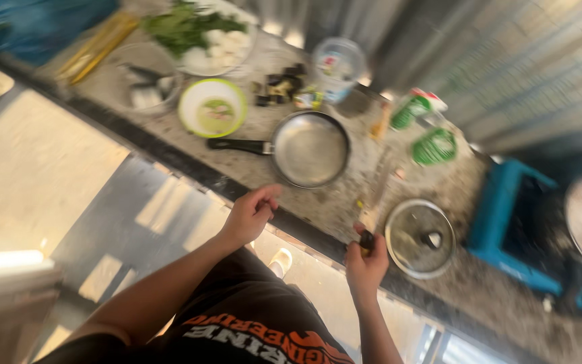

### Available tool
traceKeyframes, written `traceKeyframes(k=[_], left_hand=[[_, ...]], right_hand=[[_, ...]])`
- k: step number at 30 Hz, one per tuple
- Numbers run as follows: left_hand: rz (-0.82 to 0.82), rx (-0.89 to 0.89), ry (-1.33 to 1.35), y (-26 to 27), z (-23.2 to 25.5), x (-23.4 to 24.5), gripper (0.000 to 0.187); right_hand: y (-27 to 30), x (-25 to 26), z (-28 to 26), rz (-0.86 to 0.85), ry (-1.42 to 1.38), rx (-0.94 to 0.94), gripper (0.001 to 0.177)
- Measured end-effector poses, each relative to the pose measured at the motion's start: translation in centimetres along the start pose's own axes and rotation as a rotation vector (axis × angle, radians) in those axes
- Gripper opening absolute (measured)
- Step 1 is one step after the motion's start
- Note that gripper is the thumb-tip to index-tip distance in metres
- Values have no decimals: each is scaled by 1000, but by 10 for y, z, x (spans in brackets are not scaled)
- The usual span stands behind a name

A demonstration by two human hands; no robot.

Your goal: The person prepares sliced fish and vegetables on a counter, puts ingredients into a pot on a portable stove, and uses a knife to cut fish segments before adding seasoning from a packet.

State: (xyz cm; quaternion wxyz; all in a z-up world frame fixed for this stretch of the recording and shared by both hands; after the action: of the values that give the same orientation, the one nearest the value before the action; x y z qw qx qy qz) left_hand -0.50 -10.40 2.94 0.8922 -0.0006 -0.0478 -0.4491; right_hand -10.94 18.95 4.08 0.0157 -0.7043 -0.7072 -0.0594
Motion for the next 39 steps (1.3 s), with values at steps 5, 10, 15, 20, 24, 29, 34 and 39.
traceKeyframes(k=[5, 10, 15, 20, 24, 29, 34, 39], left_hand=[[80, 36, 37, -30, -24, 55, 31], [345, -190, -177, -80, 8, 159, 12], [505, -407, -449, -143, 86, 271, 18], [213, -694, -1283, -226, 101, 289, 10], [-114, -521, -1567, -292, 28, 281, 12], [-331, -400, -1523, -317, -2, 276, 17], [-222, -232, -1181, -296, 36, 322, 19], [-181, 407, -238, -263, 0, 337, 22]], right_hand=[[7, -23, -1, -66, 33, -32, 21], [16, -58, -2, -90, 147, -14, 20], [14, -112, -19, -47, 145, 69, 20], [20, -201, -26, 35, 19, -34, 16], [42, -269, -32, 24, -82, -16, 14], [81, -331, -40, -22, -129, -51, 16], [102, -368, -44, -127, -90, -234, 22], [101, -400, -65, -209, -19, -204, 24]])
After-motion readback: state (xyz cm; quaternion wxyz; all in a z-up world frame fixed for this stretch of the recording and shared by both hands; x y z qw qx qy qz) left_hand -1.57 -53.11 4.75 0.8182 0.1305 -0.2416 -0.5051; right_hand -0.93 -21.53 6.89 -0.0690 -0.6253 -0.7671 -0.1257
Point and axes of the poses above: each hand's wrist, its own y-axis away from the middle knuckle, its own x-axis out of the back of the hand, z = x × y, the point moved 10 cm from there along -y, towards the middle knuckle, and after that the axes turned 10 degrees about z, right-handed, at the moved point
